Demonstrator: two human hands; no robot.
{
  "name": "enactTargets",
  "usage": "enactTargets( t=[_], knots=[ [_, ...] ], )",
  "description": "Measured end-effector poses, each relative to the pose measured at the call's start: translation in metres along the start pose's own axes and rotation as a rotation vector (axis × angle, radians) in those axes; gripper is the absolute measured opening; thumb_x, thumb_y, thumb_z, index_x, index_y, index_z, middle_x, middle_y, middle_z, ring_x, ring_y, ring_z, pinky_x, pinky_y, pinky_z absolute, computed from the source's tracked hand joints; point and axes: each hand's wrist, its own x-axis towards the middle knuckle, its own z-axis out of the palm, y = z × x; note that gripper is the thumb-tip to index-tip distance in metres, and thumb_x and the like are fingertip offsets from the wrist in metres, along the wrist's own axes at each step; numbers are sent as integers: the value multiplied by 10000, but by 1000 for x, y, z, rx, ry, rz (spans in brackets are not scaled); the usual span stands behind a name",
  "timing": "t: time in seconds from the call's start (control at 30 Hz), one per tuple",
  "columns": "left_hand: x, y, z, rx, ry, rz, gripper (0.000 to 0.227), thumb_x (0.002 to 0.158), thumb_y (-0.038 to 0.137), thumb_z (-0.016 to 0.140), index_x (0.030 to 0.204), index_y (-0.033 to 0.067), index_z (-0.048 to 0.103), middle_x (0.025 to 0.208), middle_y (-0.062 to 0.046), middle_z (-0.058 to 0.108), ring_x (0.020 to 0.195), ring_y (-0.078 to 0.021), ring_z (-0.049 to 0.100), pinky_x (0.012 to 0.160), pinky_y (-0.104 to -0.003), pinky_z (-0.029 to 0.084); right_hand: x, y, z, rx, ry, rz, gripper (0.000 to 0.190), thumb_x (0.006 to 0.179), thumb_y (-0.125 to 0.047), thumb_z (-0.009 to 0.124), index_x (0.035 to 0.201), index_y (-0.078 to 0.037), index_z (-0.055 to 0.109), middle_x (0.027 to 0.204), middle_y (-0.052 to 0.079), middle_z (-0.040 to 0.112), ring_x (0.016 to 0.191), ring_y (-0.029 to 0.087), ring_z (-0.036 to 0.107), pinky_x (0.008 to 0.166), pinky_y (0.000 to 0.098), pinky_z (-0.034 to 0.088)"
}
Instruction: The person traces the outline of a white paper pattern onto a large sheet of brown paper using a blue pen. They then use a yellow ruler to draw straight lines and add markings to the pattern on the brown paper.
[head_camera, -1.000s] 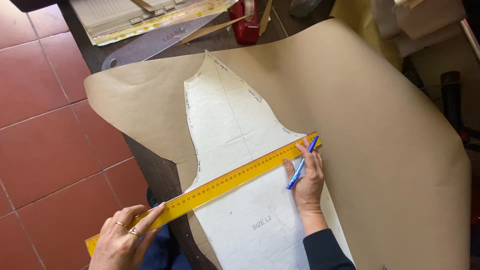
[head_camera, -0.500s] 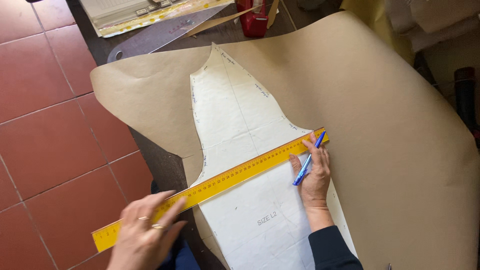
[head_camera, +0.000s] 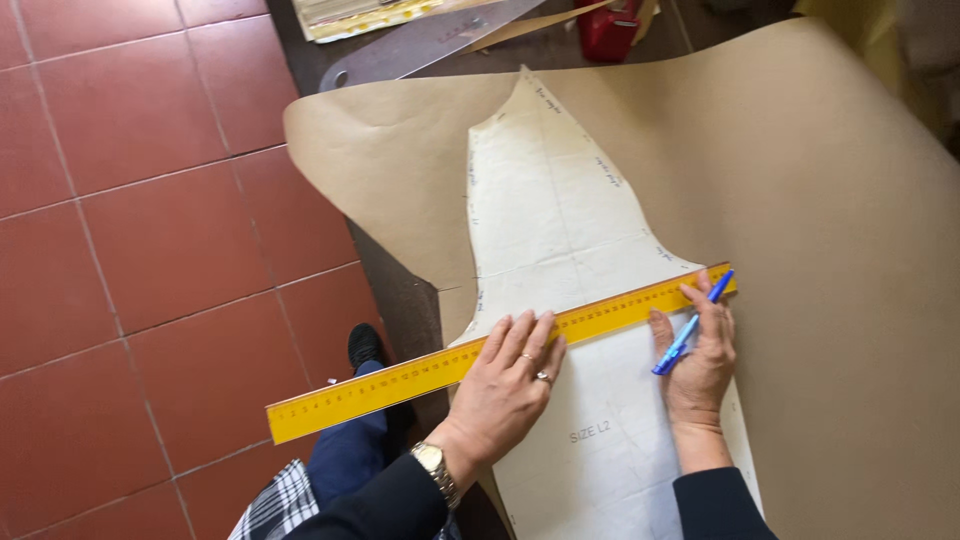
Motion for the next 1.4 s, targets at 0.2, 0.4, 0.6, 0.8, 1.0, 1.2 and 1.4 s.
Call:
enactTargets(
  t=[0.2,0.4,0.6,0.8,1.0,1.2,1.4],
  knots=[
    [4,3,0,41,80,47,438,955,119,422,1356,-31,515,1431,-274,439,1317,-407,450,1156,-495,328,-1,-5,-2,-14,-12,-9,383,923,-187,693,1229,3,564,1410,210,538,1270,397,511,1020,458,458],
    [6,2,-6,5,174,46,362,952,94,475,1275,-30,583,1335,-275,488,1210,-437,495,1051,-532,417,-2,-3,-2,-24,-23,-11,392,926,-140,701,1257,2,547,1423,201,530,1290,398,494,1006,472,470],
    [5,2,-1,-13,169,41,376,949,98,463,1286,-21,579,1355,-274,484,1229,-438,491,1064,-532,405,-3,-3,-1,-10,-13,-8,395,922,-117,714,1258,1,544,1420,215,531,1294,410,488,999,467,479],
    [5,1,0,-29,195,40,367,943,104,467,1267,-15,592,1355,-268,493,1215,-431,504,1064,-518,395,-2,-2,-2,-26,-36,-10,392,936,-151,683,1269,-1,542,1431,208,519,1300,401,485,1026,481,432],
    [5,2,0,-20,173,35,375,948,80,479,1297,-15,580,1367,-269,484,1230,-438,498,1080,-522,400,-2,-5,-2,-19,-26,-5,385,934,-126,700,1259,2,539,1432,206,523,1282,402,491,975,473,489],
    [5,2,1,-25,198,31,363,947,91,479,1276,-8,596,1366,-264,485,1221,-429,505,1060,-512,414,-2,-5,-3,-13,-35,-6,379,939,-110,688,1268,5,539,1418,212,526,1284,413,486,993,464,473],
    [5,1,0,-31,171,31,374,946,82,487,1296,-8,583,1379,-273,473,1236,-434,497,1067,-522,411,-1,-7,-2,-18,-33,10,389,934,-141,694,1262,-6,535,1437,198,517,1289,404,481,980,482,484]
  ],
)
